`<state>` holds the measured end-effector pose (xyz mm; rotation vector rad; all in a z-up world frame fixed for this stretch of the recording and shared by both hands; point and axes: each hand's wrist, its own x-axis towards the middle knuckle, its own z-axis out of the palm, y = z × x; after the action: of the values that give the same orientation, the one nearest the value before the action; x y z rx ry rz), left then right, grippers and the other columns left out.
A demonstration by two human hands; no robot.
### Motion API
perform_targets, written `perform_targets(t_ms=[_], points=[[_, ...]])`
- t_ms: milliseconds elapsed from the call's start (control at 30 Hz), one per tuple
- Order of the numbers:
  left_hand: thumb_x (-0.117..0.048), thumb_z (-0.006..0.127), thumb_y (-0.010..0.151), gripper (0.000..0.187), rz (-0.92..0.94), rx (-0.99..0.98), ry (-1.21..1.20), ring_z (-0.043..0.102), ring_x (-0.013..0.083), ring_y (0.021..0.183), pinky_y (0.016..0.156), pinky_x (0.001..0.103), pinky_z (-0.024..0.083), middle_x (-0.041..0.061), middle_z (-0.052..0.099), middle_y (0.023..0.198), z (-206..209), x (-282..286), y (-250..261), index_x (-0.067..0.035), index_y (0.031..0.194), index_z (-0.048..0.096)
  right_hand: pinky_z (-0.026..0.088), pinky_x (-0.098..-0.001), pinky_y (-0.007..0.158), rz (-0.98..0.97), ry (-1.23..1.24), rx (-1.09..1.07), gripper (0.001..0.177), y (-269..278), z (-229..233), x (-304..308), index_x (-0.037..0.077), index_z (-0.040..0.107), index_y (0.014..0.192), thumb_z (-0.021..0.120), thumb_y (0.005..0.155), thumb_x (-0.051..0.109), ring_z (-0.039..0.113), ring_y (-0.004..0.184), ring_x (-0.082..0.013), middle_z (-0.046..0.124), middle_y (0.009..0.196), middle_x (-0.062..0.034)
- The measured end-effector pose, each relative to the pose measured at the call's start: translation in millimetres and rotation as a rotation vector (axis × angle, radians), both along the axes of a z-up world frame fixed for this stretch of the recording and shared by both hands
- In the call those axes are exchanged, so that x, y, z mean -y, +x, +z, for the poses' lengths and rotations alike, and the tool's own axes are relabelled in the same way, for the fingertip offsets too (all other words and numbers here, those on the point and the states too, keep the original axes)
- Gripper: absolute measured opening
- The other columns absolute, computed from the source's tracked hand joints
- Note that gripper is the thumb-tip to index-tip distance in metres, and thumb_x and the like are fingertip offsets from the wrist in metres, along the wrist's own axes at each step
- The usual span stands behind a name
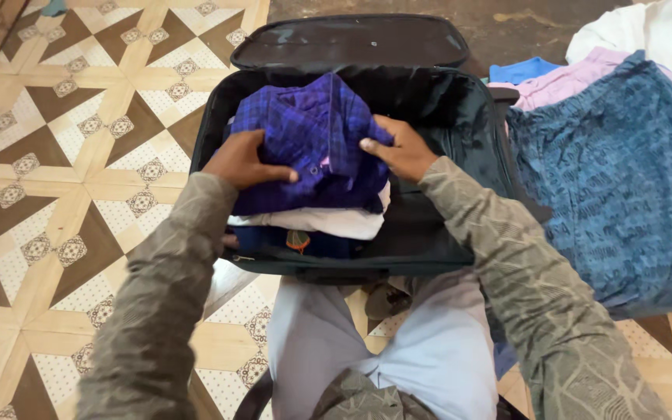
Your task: The person packs a suitcase by picking up garments from a pile on the floor, folding them by hand, and placing them into the open suitcase, specifically handling a patterned blue shirt and a purple plaid shirt.
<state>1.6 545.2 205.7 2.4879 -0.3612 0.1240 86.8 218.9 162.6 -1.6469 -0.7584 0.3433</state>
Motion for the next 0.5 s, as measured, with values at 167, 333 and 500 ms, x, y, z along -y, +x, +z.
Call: perform_targets(t_ms=[167,333,500], points=[[-0.030,0.085,0.078,0.042,-0.262,0.173,0.025,0.065,0.0382,0.082,0.069,0.043,0.049,0.019,0.067,0.086,53.6,23.3,-55.1,-0.001,0.100,0.065,0.052,-0.0302,0.089,-0.216,-0.039,0.205,0.029,-59.4,41.4,50.6,0.002,0.063,0.127,0.068,0.102,0.016,0.059,0.098,-0.0099,0.069,0.108,-0.0030],[-0.026,0.078,0.094,0.029,-0.166,0.144,-0.090,0.061,0.0336,0.071,0.065,0.042,0.048,0.018,0.062,0.078,128.8,61.8,-93.2,-0.001,0.100,0.063,0.052,-0.0289,0.090,-0.538,0.049,0.472,0.021,-92.9,101.6,105.4,0.000,0.066,0.122,0.069,0.108,0.015,0.064,0.098,-0.0117,0.070,0.107,-0.0026],[-0.035,0.089,0.071,0.041,-0.221,0.199,0.202,0.067,0.0403,0.073,0.062,0.046,0.051,0.018,0.068,0.076,171.7,80.5,-93.3,-0.006,0.095,0.072,0.041,-0.0237,0.078,-0.643,0.050,0.612,0.018,-119.9,130.7,151.3,-0.003,0.063,0.116,0.069,0.119,0.014,0.050,0.084,-0.0079,0.063,0.097,-0.0011]])
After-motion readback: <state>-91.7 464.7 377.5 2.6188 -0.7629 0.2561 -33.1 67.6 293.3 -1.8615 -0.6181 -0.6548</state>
